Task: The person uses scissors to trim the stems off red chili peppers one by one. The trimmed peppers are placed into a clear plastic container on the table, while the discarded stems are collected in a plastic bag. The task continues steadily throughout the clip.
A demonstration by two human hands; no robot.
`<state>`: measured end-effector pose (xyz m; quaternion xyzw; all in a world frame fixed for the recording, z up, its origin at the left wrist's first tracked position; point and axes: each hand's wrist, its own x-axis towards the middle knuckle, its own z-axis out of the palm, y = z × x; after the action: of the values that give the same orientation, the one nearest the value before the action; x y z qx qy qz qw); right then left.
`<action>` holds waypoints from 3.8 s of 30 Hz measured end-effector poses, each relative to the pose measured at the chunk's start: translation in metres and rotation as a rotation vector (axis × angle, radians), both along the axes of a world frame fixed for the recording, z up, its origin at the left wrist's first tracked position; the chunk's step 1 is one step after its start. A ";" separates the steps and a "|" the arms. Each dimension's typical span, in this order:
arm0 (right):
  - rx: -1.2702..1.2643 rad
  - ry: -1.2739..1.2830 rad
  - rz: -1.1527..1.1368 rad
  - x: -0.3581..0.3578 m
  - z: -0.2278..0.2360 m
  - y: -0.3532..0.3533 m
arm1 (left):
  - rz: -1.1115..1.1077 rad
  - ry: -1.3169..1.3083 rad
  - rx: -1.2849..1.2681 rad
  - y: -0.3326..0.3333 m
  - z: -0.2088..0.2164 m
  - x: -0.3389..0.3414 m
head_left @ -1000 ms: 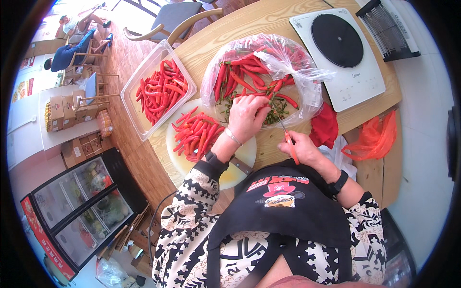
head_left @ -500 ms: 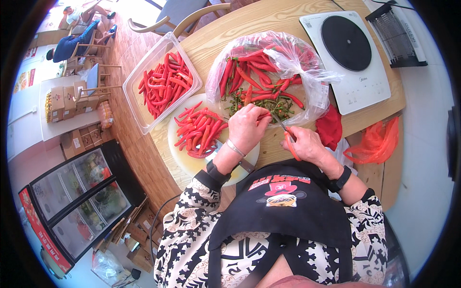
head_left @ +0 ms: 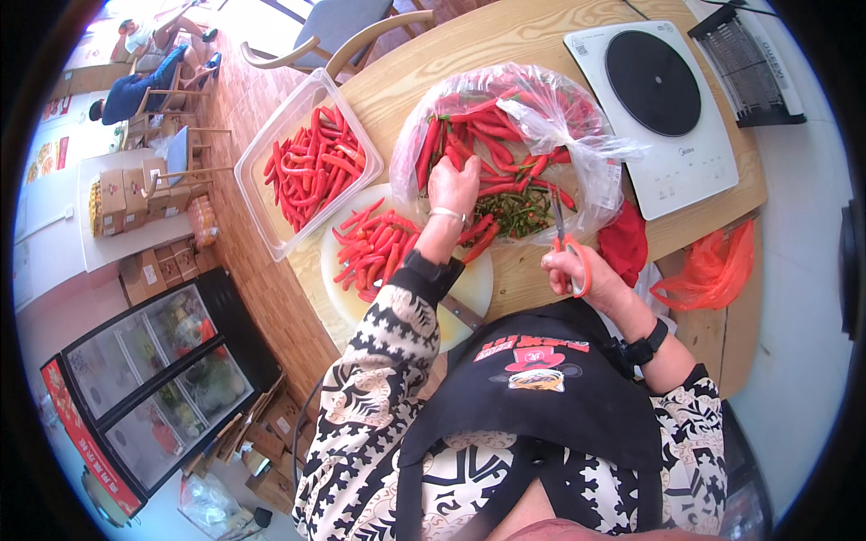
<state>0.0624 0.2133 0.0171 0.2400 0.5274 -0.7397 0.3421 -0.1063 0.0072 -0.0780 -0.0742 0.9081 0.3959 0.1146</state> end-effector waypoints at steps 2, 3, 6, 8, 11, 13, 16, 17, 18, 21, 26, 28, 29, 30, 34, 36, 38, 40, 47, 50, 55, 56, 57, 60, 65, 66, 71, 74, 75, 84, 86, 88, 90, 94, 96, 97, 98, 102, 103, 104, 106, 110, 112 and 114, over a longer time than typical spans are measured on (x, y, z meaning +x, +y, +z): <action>0.054 0.048 0.081 0.003 -0.003 -0.001 | 0.017 -0.114 0.047 0.006 0.000 -0.013; 0.070 0.061 0.110 0.004 -0.005 -0.002 | 0.060 -0.069 0.134 0.007 0.001 -0.013; 0.129 0.055 0.149 0.002 -0.002 -0.005 | 0.088 0.061 0.228 0.014 0.012 -0.007; 0.159 0.039 0.147 0.006 -0.009 -0.007 | -0.022 0.190 0.185 0.006 0.037 0.013; 0.212 0.124 0.171 0.006 -0.015 -0.009 | -0.138 0.075 0.277 -0.006 0.078 0.045; 0.223 0.171 0.206 0.000 -0.015 -0.013 | -0.217 0.093 0.290 -0.012 0.086 0.065; 0.191 0.171 0.254 -0.010 -0.013 -0.017 | -0.326 0.082 0.135 -0.020 0.097 0.089; 0.178 0.167 0.266 -0.012 -0.013 -0.018 | -0.347 0.078 0.129 -0.021 0.100 0.093; 0.165 0.162 0.278 -0.013 -0.013 -0.019 | -0.368 0.074 0.123 -0.022 0.105 0.096; 0.196 0.165 0.300 -0.012 -0.014 -0.017 | -0.406 0.109 0.098 -0.023 0.107 0.103; 0.192 0.126 0.318 -0.012 0.000 -0.015 | -0.397 0.179 0.143 -0.022 0.108 0.112; 0.171 0.118 0.316 -0.010 0.003 -0.017 | -0.386 0.166 0.139 -0.023 0.111 0.115; 0.148 0.099 0.328 -0.008 0.004 -0.015 | -0.377 0.160 0.134 -0.025 0.112 0.117; 0.125 0.080 0.341 -0.007 0.005 -0.013 | -0.384 0.191 0.107 -0.025 0.111 0.120; 0.084 0.078 0.327 -0.003 0.019 -0.013 | -0.354 0.299 -0.044 -0.047 0.110 0.125; 0.106 0.054 0.294 0.002 0.012 -0.011 | -0.236 0.404 -0.132 -0.069 0.106 0.125; 0.130 0.042 0.262 0.008 0.007 -0.006 | -0.074 0.464 -0.337 -0.103 0.099 0.120; 0.144 0.047 0.249 0.013 0.005 -0.002 | -0.052 0.467 -0.558 -0.141 0.095 0.113; 0.159 0.050 0.256 0.016 -0.005 -0.002 | -0.120 0.573 -0.600 -0.130 0.101 0.096; 0.153 0.060 0.229 0.018 -0.006 -0.004 | -0.262 0.649 -0.337 -0.084 0.092 0.071; 0.197 0.033 0.184 0.019 -0.007 -0.005 | -0.532 0.640 -0.141 0.011 0.058 0.030; 0.199 0.026 0.179 0.019 -0.006 -0.006 | -0.551 0.650 -0.141 0.021 0.050 0.024; 0.199 0.043 0.186 0.020 -0.005 -0.006 | -0.570 0.659 -0.141 0.026 0.045 0.020; 0.228 0.065 0.153 0.025 -0.006 0.001 | -0.596 0.835 0.006 0.040 0.067 0.019; 0.172 0.072 0.081 0.030 -0.003 -0.002 | -0.600 0.540 0.222 0.017 0.114 0.052; 0.165 0.094 0.102 0.028 -0.003 -0.003 | -0.527 0.381 0.287 0.012 0.113 0.058; 0.230 0.185 0.252 0.017 0.009 -0.012 | -0.521 -0.019 0.291 -0.015 0.113 0.081; 0.346 0.228 0.396 0.011 0.011 -0.012 | -0.576 0.003 0.246 -0.018 0.111 0.088; 0.369 0.230 0.409 0.011 0.011 -0.013 | -0.600 0.007 0.222 -0.019 0.110 0.089; 0.366 0.269 0.361 0.020 -0.007 -0.014 | -0.598 -0.043 0.311 -0.011 0.104 0.093; 0.351 0.244 0.344 0.022 -0.007 -0.015 | -0.590 -0.082 0.335 -0.008 0.101 0.094; 0.468 0.271 0.350 0.019 0.011 -0.014 | -0.572 -0.137 0.332 -0.005 0.100 0.096; 0.460 0.257 0.346 0.018 0.014 -0.012 | -0.572 -0.185 0.345 -0.003 0.100 0.095; 0.153 0.097 0.298 0.021 0.009 -0.005 | -0.594 -0.338 0.471 0.002 0.094 0.086; -0.025 0.025 0.216 0.021 0.011 -0.004 | -0.587 -0.447 0.508 0.008 0.100 0.079; -0.112 0.008 0.149 0.022 0.012 -0.003 | -0.581 -0.500 0.528 0.012 0.103 0.075; -0.199 -0.009 0.080 0.023 0.011 -0.001 | -0.593 -0.489 0.546 0.015 0.100 0.073; -0.105 0.015 -0.154 0.021 0.005 0.003 | -0.595 -0.135 0.341 0.025 0.077 0.057; -0.066 0.013 -0.123 0.020 0.005 0.004 | -0.571 0.032 0.222 0.026 0.068 0.048; -0.025 0.010 -0.094 0.019 0.006 0.005 | -0.541 0.178 0.081 0.027 0.057 0.034; 0.015 0.015 -0.025 0.021 0.000 0.006 | -0.510 0.352 -0.157 0.032 0.048 0.005; 0.058 0.034 0.077 0.023 -0.010 -0.001 | -0.617 0.324 -0.406 0.041 0.036 -0.011; 0.051 0.006 0.097 0.022 -0.011 -0.002 | -0.707 0.293 -0.445 0.036 0.039 -0.005; 0.080 -0.017 0.134 0.027 -0.022 -0.003 | -0.681 0.348 -0.334 0.025 0.054 0.011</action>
<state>0.0896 0.2105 -0.0047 0.2240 0.5686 -0.6914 0.3853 -0.0949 0.0325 -0.0245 0.2806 0.9383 0.1895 0.0701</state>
